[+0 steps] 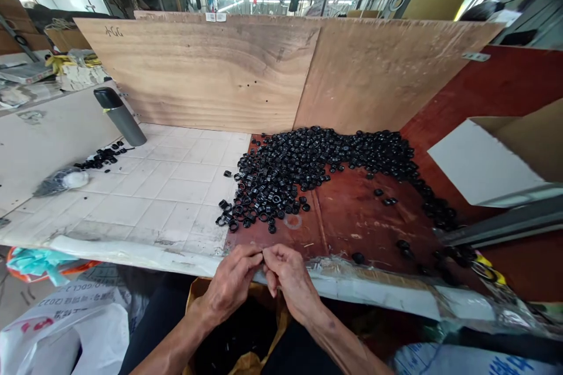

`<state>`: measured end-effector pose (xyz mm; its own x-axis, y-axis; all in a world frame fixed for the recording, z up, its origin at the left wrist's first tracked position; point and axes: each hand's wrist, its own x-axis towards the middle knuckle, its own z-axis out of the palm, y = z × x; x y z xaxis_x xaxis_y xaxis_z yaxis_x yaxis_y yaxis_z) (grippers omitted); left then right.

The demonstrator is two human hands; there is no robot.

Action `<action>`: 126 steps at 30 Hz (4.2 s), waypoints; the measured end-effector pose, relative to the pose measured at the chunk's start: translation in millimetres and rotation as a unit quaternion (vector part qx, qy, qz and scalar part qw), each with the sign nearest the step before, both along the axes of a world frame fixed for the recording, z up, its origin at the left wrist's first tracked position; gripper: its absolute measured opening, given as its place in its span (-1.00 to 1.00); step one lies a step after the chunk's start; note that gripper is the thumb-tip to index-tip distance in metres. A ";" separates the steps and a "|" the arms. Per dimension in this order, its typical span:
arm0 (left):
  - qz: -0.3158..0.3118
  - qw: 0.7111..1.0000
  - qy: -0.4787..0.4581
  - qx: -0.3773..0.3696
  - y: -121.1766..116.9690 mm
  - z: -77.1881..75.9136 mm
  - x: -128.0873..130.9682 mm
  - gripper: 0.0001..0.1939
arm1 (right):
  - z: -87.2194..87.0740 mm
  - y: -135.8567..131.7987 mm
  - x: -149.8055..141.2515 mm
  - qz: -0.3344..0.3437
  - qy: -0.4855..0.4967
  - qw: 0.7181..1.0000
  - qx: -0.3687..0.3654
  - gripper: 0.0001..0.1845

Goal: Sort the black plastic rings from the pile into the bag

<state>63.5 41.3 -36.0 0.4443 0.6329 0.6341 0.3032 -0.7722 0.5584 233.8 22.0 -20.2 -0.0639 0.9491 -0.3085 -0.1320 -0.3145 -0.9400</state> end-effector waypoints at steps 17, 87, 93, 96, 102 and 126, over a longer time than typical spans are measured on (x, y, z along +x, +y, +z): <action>0.002 0.900 -0.147 -0.411 -52.9 10.8 -19.1 -0.87 | -2.6 -51.6 -9.8 0.050 -0.110 0.984 0.131 -0.78; 0.106 0.980 -0.105 -0.128 33.2 -6.0 -34.6 -0.82 | -9.2 59.9 -23.3 0.028 -0.166 0.927 0.335 -0.71; 0.094 0.981 -0.108 -0.130 33.9 -5.2 -34.8 -0.82 | -9.9 58.7 -23.5 0.038 -0.231 0.911 0.339 -0.77; 0.101 0.978 -0.124 -0.135 34.1 -5.8 -34.4 -0.83 | -9.6 57.9 -22.6 0.048 -0.248 0.899 0.357 -0.77; 0.089 0.979 -0.121 -0.139 34.9 -6.7 -36.2 -0.82 | -13.8 60.8 -25.1 0.041 -0.308 0.864 0.396 -0.51; 0.096 0.961 -0.130 -0.223 32.3 -5.0 -37.3 -0.81 | -1.1 56.1 -23.6 0.043 -0.220 0.891 0.394 -0.82</action>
